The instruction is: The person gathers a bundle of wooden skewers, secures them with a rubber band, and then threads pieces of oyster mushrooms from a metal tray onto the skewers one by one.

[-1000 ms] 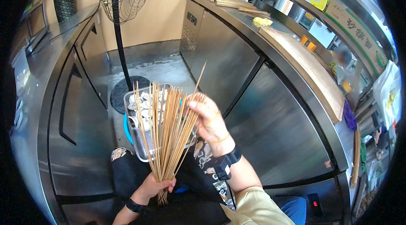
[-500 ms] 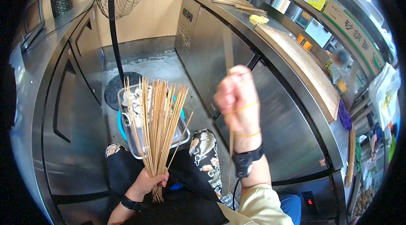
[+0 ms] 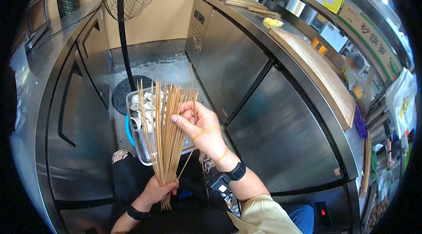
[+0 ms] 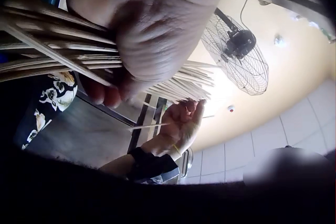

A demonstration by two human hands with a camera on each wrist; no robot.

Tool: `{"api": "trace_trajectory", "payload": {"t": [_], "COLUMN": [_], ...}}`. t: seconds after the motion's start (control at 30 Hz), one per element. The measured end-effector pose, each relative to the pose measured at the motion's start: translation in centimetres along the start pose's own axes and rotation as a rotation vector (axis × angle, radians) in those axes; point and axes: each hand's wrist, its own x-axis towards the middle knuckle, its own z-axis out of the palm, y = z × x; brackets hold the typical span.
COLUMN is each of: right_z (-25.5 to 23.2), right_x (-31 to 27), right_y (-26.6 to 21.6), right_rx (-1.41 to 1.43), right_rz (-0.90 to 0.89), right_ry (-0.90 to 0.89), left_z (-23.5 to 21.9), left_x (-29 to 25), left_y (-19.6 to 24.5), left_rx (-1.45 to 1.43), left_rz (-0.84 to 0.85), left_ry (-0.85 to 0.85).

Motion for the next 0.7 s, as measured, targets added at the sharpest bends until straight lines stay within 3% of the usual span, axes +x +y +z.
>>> {"api": "trace_trajectory", "payload": {"t": [0.7], "right_z": [-0.9], "right_x": [-0.5], "right_y": [-0.4], "right_rx": [0.311], "right_rz": [0.136], "right_ry": [-0.044], "left_z": [-0.2], "left_x": [-0.2], "left_y": [0.7], "left_rx": [-0.180], "left_rz": [-0.001], "left_ry": [-0.036]}}
